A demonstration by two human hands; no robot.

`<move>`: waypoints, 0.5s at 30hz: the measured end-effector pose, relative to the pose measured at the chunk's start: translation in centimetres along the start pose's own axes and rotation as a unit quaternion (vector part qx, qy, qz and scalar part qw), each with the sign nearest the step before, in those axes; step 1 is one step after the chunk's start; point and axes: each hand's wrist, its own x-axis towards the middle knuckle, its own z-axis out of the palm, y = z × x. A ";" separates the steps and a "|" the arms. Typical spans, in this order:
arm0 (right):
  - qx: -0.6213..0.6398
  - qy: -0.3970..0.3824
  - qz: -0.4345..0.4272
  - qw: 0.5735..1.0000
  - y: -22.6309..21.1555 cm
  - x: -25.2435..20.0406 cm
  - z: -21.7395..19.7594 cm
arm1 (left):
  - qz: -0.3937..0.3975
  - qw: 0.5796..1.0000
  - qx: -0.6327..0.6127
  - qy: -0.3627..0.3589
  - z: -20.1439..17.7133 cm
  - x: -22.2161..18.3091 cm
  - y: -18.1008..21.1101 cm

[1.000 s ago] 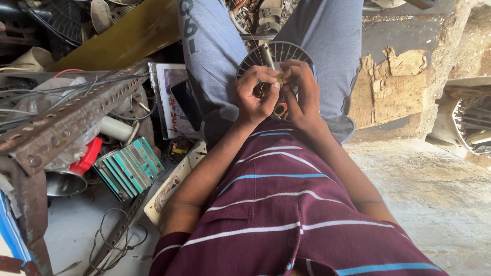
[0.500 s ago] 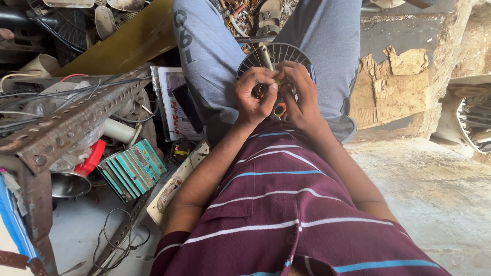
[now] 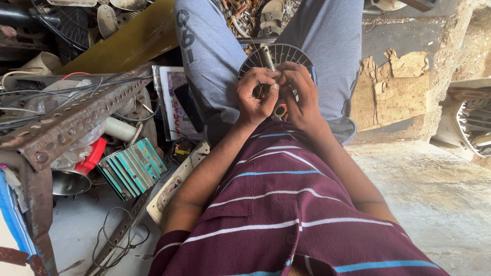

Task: The person sits cross-legged on the floor and uses a screwdriver to adjust and tighten screws on a small electric motor rotor. They repeatedly rotate the rotor and manipulate the copper windings and commutator segments while seated.

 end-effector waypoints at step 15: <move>0.048 -0.006 0.022 0.999 2.2 -1.1 0.1 | 0.002 1.000 0.007 0.000 -0.1 0.0 -0.1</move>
